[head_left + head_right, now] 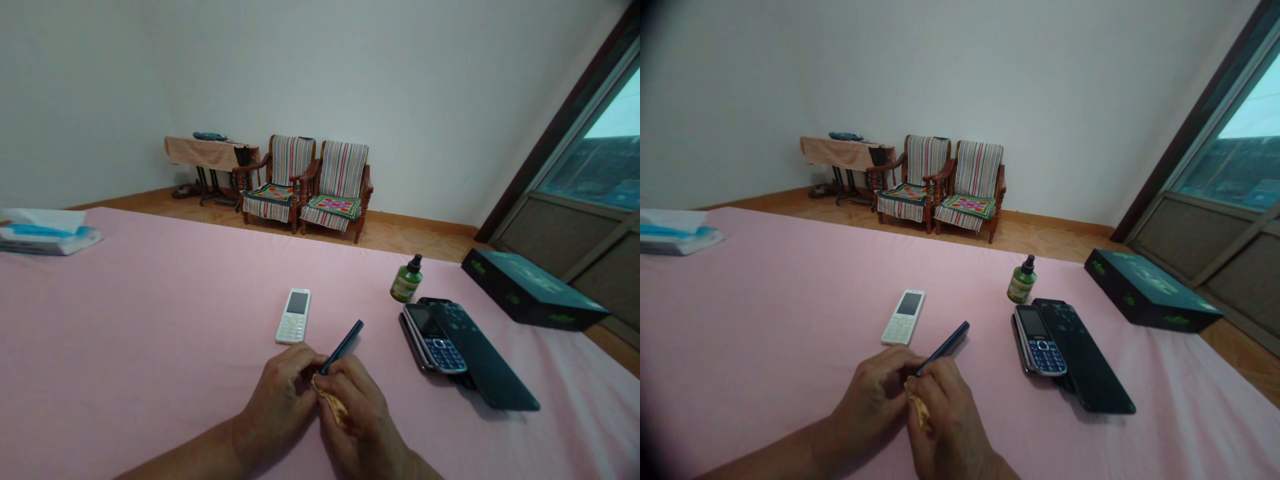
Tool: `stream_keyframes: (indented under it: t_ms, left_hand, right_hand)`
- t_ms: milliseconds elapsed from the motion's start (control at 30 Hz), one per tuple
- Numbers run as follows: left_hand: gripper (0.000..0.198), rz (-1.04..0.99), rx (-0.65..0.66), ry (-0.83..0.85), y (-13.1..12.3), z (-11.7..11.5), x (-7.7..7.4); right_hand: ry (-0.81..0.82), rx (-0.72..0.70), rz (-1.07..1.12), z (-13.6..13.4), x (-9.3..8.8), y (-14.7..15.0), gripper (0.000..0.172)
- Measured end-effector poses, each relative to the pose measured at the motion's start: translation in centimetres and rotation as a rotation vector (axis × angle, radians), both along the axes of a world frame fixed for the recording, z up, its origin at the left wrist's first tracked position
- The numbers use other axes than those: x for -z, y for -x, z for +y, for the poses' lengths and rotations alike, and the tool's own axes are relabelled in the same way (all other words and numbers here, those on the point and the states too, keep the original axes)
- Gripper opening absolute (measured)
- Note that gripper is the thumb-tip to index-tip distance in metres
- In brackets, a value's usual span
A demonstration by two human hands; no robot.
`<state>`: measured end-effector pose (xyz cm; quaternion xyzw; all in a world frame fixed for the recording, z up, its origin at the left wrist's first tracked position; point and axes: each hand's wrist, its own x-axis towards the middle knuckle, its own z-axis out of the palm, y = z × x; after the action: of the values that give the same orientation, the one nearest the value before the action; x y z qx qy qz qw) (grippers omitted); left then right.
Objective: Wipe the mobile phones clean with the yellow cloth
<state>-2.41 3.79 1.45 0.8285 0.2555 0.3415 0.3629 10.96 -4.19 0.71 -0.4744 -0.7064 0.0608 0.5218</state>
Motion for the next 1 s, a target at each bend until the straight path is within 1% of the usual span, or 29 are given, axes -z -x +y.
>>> stream_keyframes:
  t_ms: [67, 133, 267, 367, 467, 600, 700, 833, 1000]
  left_hand:
    - [0.019, 0.020, -0.007, -0.002, -0.1, 0.0, 0.0]
    - [0.017, 0.040, -0.025, -0.023, -0.1, 0.0, 0.0]
    - [0.017, 0.065, -0.033, -0.079, -0.1, 0.1, -0.1]
    - [0.021, 0.072, -0.012, -0.092, 0.1, 0.1, -0.1]
    - [0.021, 0.082, -0.009, -0.089, 0.1, 0.2, -0.1]
    - [0.018, 0.097, -0.042, -0.077, -0.1, 0.3, 0.1]
    - [0.018, 0.096, -0.047, -0.087, -0.1, 0.2, 0.0]
    - [0.016, 0.093, -0.043, -0.101, 0.1, 0.1, 0.0]
    - [0.016, 0.075, -0.042, -0.095, 0.1, 0.3, 0.1]
  right_hand:
    - [0.049, 0.000, 0.016, 0.2, 0.0, -0.3, 0.032]
    - [0.100, 0.048, 0.062, 0.5, -0.1, -0.9, 0.028]
    - [0.117, 0.244, 0.105, 1.7, -0.2, -2.6, 0.017]
    - [0.146, 0.381, 0.110, 2.6, -0.3, -3.7, 0.012]
    - [0.163, 0.469, 0.132, 3.2, -0.2, -4.5, 0.011]
    - [0.164, 0.557, 0.161, 3.7, 0.1, -5.5, 0.010]
    - [0.157, 0.579, 0.198, 4.0, 0.3, -6.1, 0.013]
    - [0.173, 0.522, 0.219, 4.4, 0.4, -6.2, 0.020]
    - [0.249, 0.490, 0.153, 4.4, 1.0, -6.4, 0.025]
